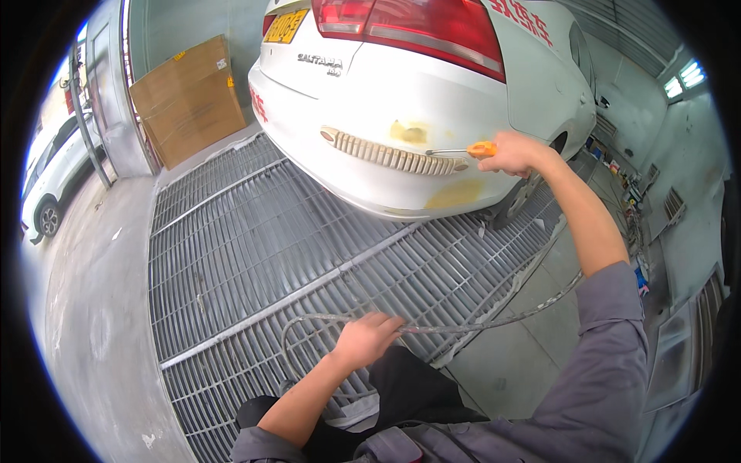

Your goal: The person uses a yellow-handled tool to scrape the rear bumper of a white car, then applies blue masking tape along the bumper edge. The task occurs in a garage with a metal grate floor.

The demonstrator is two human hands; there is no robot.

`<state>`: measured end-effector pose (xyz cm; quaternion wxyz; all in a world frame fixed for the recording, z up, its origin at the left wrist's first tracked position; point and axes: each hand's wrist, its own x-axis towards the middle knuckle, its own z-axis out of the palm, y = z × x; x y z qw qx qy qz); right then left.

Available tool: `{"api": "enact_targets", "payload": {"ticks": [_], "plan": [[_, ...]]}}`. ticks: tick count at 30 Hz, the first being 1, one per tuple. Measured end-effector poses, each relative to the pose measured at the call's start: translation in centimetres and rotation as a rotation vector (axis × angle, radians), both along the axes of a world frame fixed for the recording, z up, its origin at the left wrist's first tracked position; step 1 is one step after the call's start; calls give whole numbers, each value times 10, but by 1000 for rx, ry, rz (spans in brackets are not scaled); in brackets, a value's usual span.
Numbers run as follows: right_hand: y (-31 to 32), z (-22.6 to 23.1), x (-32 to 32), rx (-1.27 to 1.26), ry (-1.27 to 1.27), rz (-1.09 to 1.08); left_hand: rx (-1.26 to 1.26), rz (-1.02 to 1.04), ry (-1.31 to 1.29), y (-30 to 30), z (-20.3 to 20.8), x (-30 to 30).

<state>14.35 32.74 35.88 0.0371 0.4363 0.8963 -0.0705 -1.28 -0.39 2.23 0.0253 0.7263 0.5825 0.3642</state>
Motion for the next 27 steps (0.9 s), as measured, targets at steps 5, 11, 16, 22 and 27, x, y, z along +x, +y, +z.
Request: {"api": "enact_targets", "payload": {"ticks": [5,11,16,22,27], "plan": [[29,-15,52,-37,78,-121,-11,-14,6,4,-3,9],[57,-45,92,26,155,-210,-26,16,33,4,-7,13],[55,-83,105,123,199,-231,-40,82,72,4,-10,10],[43,-168,106,250,446,-223,-128,380,147,5,-15,-6],[25,-250,81,269,626,-236,-213,481,133,7,-15,-21]]}}
